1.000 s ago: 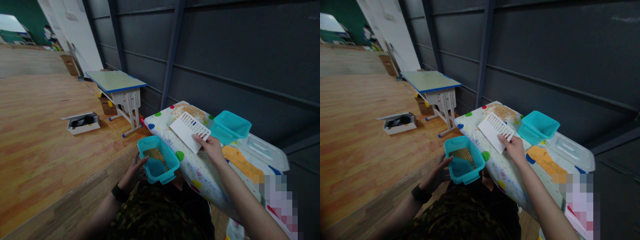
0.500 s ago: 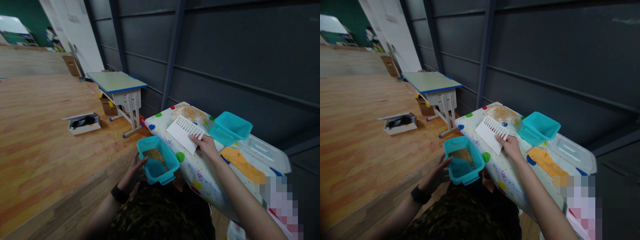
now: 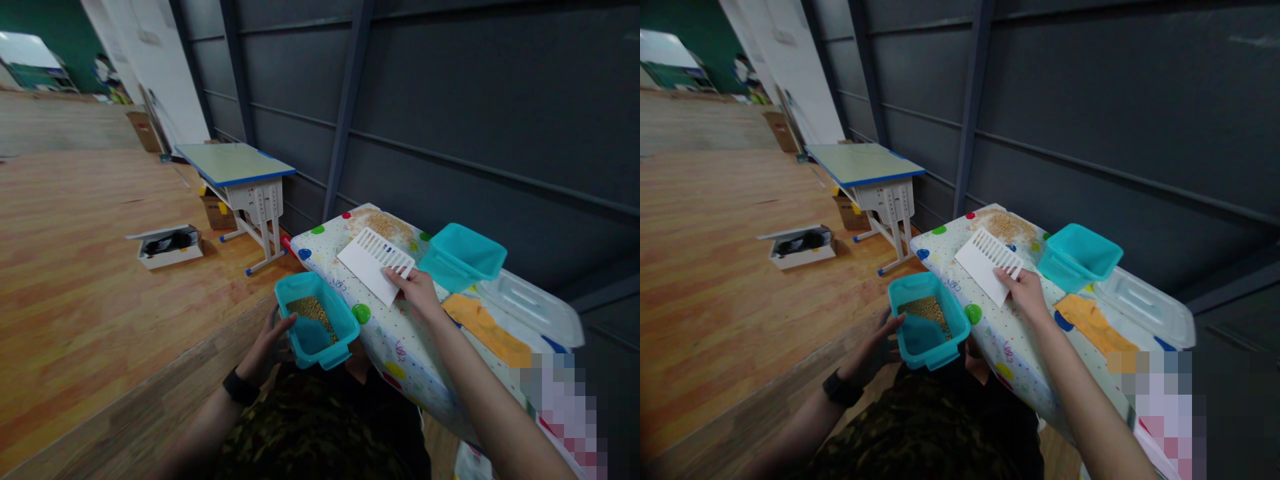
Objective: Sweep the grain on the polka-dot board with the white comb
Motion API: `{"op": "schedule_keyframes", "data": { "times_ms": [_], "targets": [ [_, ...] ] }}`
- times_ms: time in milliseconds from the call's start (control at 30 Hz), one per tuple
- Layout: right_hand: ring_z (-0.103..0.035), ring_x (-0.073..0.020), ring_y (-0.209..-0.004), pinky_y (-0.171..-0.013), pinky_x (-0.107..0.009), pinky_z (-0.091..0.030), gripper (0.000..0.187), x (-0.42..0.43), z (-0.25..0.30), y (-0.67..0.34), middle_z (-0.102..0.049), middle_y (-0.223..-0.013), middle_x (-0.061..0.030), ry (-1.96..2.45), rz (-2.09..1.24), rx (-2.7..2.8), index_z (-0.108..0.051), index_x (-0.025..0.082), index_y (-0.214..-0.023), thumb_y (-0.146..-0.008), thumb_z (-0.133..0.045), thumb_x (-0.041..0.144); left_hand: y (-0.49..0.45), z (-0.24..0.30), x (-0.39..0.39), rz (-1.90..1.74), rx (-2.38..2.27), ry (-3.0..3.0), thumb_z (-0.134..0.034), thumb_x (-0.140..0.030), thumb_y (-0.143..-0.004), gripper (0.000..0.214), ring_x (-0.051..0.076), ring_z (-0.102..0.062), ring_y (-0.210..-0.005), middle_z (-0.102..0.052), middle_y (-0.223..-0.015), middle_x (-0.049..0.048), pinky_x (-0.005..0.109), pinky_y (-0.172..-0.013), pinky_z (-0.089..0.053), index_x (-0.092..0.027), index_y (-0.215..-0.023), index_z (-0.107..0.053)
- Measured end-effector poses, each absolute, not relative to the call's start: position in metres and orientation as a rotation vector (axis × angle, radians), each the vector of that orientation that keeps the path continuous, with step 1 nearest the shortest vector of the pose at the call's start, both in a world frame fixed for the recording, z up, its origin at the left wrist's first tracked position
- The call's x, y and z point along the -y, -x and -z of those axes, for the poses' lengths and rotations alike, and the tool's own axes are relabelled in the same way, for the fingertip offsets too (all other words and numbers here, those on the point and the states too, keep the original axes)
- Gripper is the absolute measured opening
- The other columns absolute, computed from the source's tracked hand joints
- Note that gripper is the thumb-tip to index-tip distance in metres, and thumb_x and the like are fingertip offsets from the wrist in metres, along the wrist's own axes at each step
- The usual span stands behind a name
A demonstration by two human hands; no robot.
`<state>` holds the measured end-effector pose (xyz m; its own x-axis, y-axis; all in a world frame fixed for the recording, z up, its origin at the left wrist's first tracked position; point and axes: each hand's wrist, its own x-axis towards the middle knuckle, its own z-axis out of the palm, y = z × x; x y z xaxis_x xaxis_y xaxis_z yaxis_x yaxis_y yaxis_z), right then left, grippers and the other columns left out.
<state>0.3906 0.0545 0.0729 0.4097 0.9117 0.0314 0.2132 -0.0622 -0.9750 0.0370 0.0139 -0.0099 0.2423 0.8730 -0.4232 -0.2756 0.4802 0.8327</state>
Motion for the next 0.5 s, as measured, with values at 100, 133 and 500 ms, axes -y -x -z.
{"op": "schedule_keyframes", "data": {
  "times_ms": [100, 133, 500],
  "targets": [
    [-0.059, -0.0212, -0.058, -0.052, -0.035, -0.046, 0.075, -0.0539, -0.0731, -0.3889, -0.074, -0.068, -0.0071, 1.569, -0.822, 1.062, -0.078, 0.020, -0.074, -0.052, -0.101, 0.088, -0.0368, 0.0102, -0.0137, -0.881, -1.033, -0.695, -0.099, -0.064, -0.091, 0.120, 0.035, -0.092, -0.096, -0.087, -0.143, 0.0171, 0.041, -0.067, -0.073, -0.036, -0.187, -0.034],
    [-0.059, -0.0215, -0.058, -0.052, -0.035, -0.047, 0.075, -0.0538, -0.0731, -0.3880, -0.075, -0.069, -0.0075, 1.568, -0.835, 1.055, -0.078, 0.020, -0.074, -0.051, -0.102, 0.088, -0.0366, 0.0104, -0.0138, -0.881, -1.033, -0.692, -0.099, -0.064, -0.091, 0.120, 0.035, -0.092, -0.096, -0.086, -0.143, 0.0177, 0.041, -0.067, -0.073, -0.036, -0.188, -0.034],
    [-0.057, -0.0204, -0.057, -0.050, -0.034, -0.044, 0.075, -0.0540, -0.0664, -0.3887, -0.072, -0.066, -0.0056, 1.574, -0.814, 0.980, -0.077, 0.021, -0.073, -0.046, -0.104, 0.086, -0.0353, 0.0118, -0.0149, -0.873, -1.013, -0.684, -0.099, -0.064, -0.090, 0.126, 0.038, -0.092, -0.105, -0.084, -0.150, 0.0206, 0.044, -0.074, -0.076, -0.035, -0.191, -0.029]
  ]
}}
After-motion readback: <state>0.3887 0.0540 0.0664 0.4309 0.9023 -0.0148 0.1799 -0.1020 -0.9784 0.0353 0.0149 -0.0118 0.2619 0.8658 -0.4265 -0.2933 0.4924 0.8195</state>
